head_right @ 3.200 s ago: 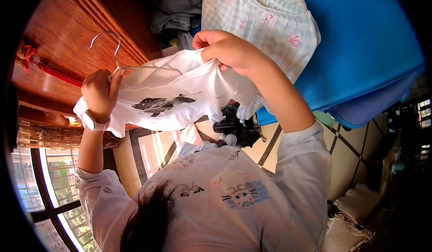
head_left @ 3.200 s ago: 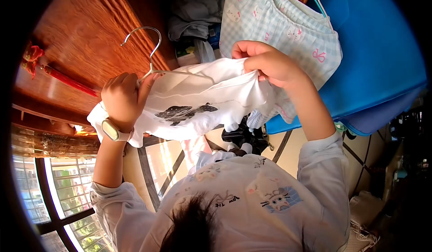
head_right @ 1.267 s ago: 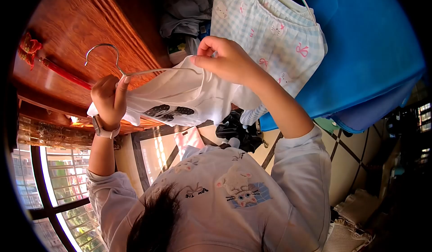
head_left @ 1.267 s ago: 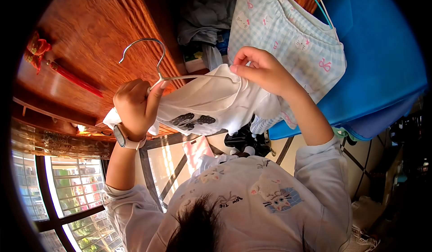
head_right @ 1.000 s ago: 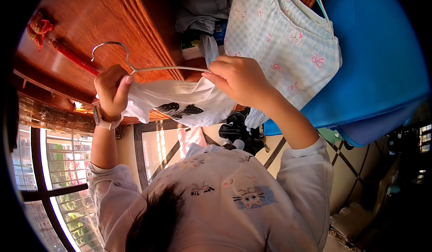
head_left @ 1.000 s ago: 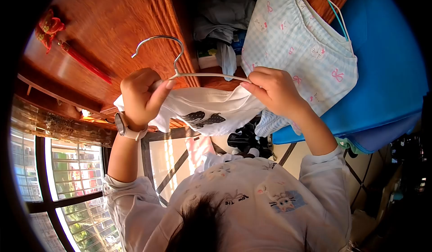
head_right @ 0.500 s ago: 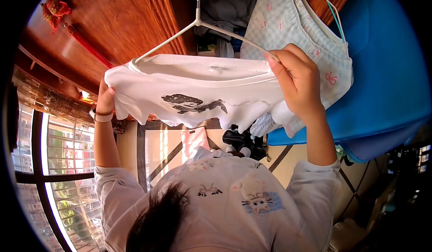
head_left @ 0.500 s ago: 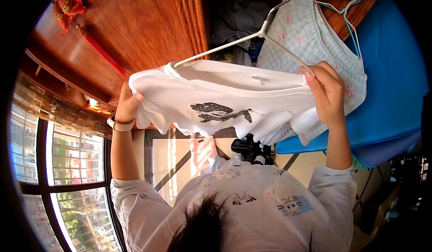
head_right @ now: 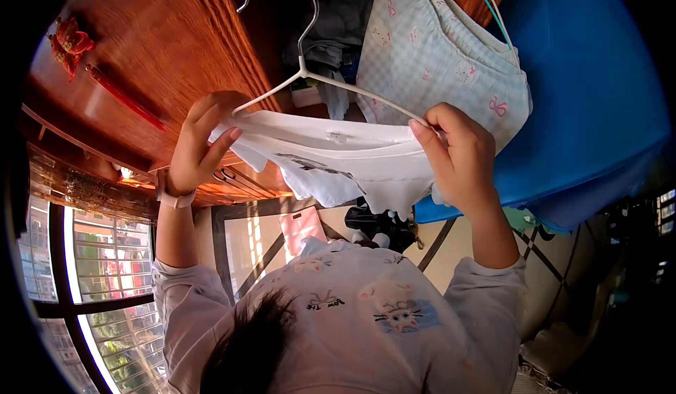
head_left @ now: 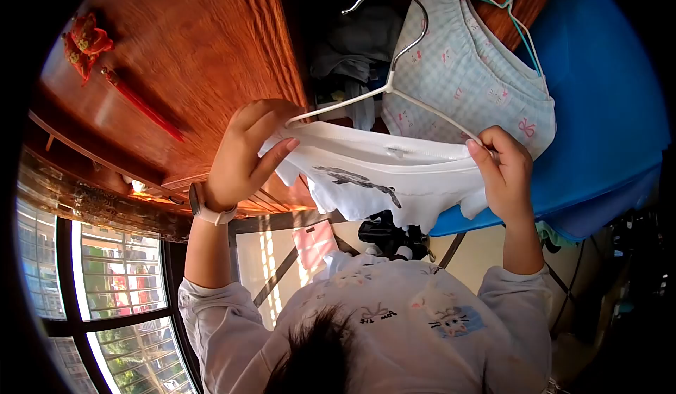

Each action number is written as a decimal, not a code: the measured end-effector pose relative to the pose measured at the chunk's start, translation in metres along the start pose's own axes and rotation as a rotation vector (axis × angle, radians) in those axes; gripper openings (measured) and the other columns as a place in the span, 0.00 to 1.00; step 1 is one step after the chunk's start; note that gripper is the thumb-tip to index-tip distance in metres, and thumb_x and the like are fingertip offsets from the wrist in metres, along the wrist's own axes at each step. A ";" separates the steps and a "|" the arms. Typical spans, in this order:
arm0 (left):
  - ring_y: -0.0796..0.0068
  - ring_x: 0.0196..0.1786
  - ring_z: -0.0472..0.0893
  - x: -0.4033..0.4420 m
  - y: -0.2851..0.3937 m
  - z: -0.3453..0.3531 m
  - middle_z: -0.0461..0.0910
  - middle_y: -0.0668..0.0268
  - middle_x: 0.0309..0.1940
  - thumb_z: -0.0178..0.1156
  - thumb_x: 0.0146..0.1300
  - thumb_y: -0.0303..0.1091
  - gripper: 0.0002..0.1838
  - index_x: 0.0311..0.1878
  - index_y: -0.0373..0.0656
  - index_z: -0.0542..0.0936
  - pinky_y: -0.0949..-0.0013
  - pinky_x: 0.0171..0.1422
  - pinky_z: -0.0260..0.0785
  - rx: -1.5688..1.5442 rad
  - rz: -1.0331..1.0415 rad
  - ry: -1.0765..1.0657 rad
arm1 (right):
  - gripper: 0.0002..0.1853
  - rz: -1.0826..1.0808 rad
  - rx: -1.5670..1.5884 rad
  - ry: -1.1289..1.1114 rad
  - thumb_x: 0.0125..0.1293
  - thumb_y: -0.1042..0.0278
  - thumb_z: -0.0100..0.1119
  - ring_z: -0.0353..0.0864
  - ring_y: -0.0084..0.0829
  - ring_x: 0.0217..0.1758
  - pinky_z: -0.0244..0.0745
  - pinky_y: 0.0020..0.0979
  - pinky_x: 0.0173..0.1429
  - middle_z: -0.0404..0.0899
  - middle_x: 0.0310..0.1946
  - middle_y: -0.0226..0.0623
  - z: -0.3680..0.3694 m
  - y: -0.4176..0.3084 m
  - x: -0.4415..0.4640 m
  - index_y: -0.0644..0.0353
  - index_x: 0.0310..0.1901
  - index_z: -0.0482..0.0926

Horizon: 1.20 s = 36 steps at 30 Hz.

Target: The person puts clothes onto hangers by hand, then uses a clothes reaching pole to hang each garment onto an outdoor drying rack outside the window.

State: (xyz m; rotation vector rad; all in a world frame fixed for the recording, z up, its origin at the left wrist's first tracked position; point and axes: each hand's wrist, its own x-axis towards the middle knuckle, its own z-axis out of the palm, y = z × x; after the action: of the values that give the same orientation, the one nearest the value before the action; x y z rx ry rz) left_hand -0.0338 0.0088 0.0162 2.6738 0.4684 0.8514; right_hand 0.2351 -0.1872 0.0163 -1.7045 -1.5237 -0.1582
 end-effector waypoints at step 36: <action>0.70 0.22 0.78 0.131 0.024 0.088 0.77 0.58 0.19 0.60 0.49 0.26 0.05 0.26 0.33 0.78 0.74 0.27 0.68 -0.382 -0.031 0.097 | 0.07 0.538 0.398 0.262 0.57 0.71 0.54 0.63 0.15 0.23 0.59 0.20 0.27 0.69 0.20 0.25 -0.088 0.032 0.002 0.66 0.28 0.73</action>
State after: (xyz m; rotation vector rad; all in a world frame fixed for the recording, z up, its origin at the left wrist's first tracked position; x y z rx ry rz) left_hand 0.1257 0.0227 0.0221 2.2798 0.3287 0.9563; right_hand 0.3001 -0.2389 0.0598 -1.6270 -0.8024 0.1864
